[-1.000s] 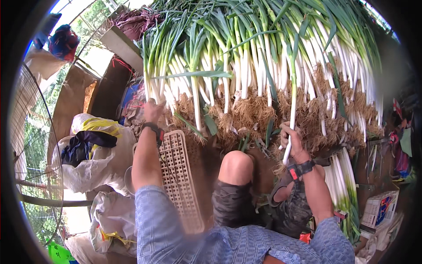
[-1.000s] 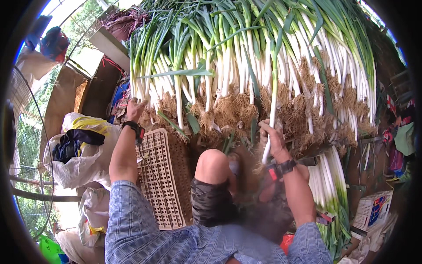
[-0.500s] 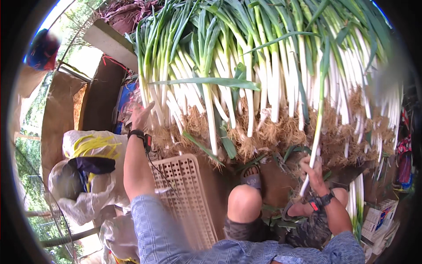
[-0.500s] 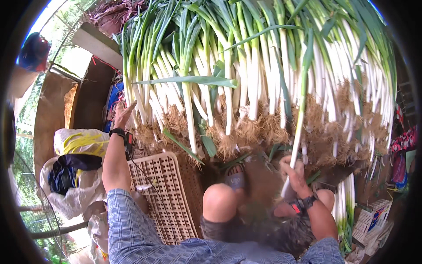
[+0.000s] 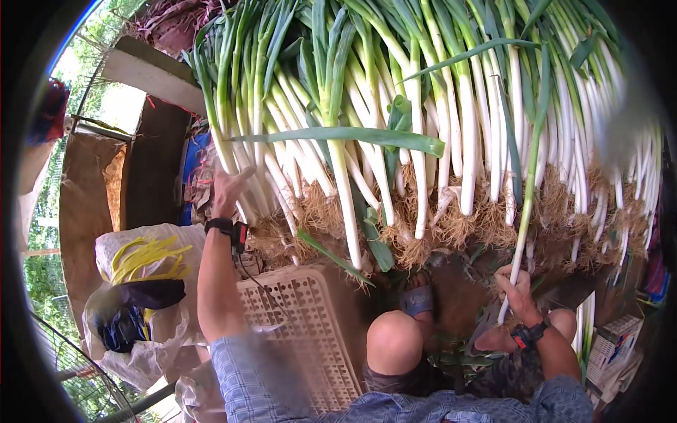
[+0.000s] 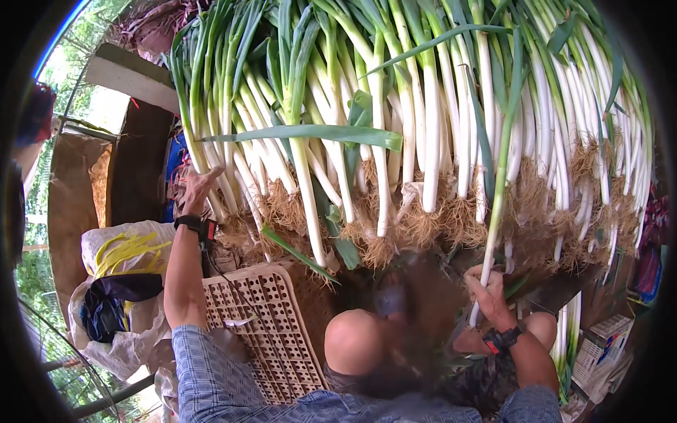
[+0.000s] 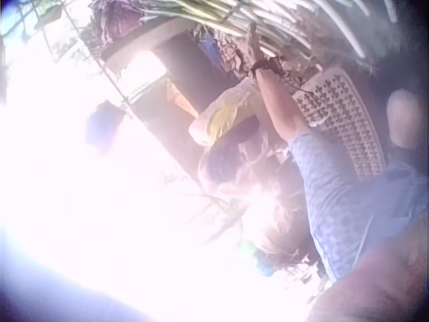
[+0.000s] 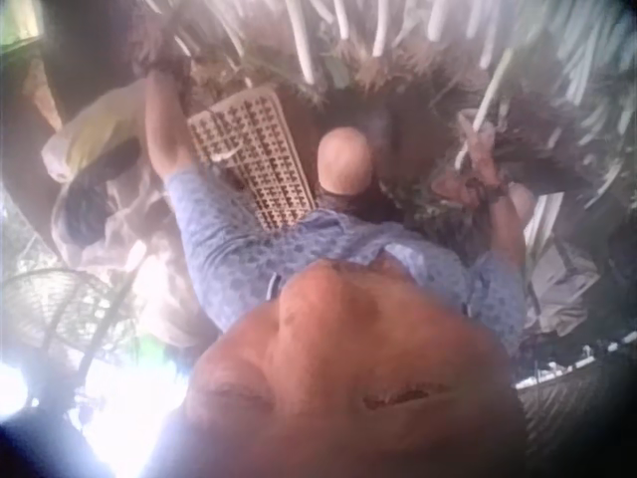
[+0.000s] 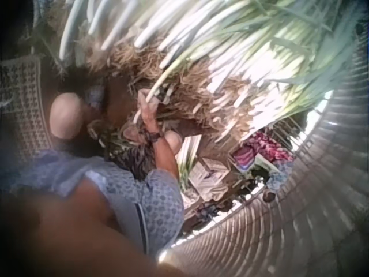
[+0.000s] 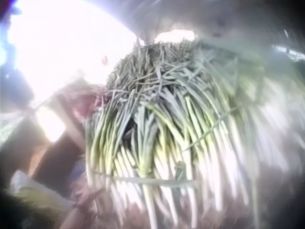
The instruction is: The person gathers long green vegetables, aligns them into bunches, and secures them with rubber bands. The person repeatedly picks up vegetables, trims or adjusts the roots, and places the finished bundles on a nearby surface.
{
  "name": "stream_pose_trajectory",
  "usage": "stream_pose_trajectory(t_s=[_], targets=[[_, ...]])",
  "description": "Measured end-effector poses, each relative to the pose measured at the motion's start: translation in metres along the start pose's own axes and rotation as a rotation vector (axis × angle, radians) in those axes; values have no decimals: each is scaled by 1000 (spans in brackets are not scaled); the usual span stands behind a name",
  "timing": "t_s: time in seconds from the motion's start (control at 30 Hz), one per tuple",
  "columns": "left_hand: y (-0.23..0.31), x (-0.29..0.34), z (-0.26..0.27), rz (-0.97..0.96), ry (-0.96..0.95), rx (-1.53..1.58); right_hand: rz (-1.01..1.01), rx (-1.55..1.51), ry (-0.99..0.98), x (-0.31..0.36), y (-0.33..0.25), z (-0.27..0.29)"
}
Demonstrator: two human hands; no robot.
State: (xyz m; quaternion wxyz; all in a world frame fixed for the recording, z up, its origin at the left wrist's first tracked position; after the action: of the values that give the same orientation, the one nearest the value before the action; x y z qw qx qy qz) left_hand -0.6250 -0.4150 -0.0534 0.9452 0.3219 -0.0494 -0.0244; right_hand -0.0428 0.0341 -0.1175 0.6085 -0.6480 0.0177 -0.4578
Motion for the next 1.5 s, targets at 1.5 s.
stream_pose_trajectory(t_s=[1.5], targets=[[211,273,-205,395,-356,1432,196,-605,-169,118,-103,35]])
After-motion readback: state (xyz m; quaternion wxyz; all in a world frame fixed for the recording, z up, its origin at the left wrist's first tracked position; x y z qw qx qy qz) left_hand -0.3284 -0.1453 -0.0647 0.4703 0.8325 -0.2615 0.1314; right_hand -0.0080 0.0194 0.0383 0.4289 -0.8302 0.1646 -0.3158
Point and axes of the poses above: each hand's wrist, its own x-axis away from the middle knuckle, its own z-axis out of the back of the hand, y = z × x, the point moved 8 cm from there along -x, towards the middle knuckle, and after that the axes turned 7 degrees about y, right-handed, at the moved point
